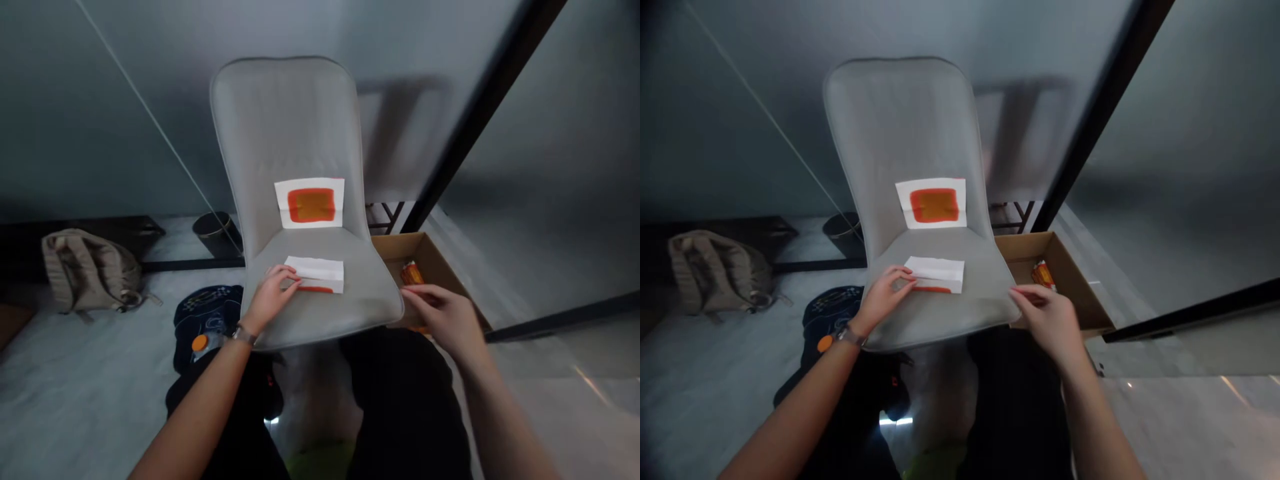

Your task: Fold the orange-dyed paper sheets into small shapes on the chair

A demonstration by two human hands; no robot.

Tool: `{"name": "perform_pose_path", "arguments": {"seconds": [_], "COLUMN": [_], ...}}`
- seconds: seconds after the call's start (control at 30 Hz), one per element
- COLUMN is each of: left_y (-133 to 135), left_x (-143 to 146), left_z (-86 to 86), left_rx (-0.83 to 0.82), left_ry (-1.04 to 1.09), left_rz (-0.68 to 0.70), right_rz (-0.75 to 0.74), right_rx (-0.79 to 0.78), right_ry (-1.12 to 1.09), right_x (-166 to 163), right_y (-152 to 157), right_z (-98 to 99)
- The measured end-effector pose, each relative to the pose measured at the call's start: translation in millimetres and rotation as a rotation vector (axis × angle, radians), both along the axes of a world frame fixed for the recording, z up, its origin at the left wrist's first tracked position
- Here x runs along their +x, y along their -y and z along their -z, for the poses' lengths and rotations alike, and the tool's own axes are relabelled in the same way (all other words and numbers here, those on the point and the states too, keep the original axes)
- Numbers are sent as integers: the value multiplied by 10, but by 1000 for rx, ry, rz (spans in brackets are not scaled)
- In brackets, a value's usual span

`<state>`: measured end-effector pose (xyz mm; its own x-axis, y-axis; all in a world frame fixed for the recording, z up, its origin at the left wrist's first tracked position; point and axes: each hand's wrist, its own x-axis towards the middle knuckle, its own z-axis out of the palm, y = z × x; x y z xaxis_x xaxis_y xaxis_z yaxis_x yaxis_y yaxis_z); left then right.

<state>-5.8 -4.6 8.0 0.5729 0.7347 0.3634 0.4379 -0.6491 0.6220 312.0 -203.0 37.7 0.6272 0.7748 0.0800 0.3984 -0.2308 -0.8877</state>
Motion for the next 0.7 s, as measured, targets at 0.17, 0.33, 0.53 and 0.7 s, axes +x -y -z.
{"name": "perform_pose_path", "arguments": {"seconds": [0.17, 0.33, 0.53, 0.7], "left_y": [-452, -569, -390, 76], "left_x": [129, 220, 291, 236], "left_z": [296, 451, 320, 318], "left_rx": [128, 224, 229, 182], "left_ry": [-146, -276, -344, -524], "left_rz": [-190, -255, -203, 8], "right_rz": [-283, -635, -719, -713], "right_rx": [-40, -102, -247, -214], "right_ry": [111, 382, 535, 687], "right_x": [-621, -725, -727, -767], "right_y": [-1271, -1573, -1601, -1485], "right_z": [-208, 198, 593, 730]}}
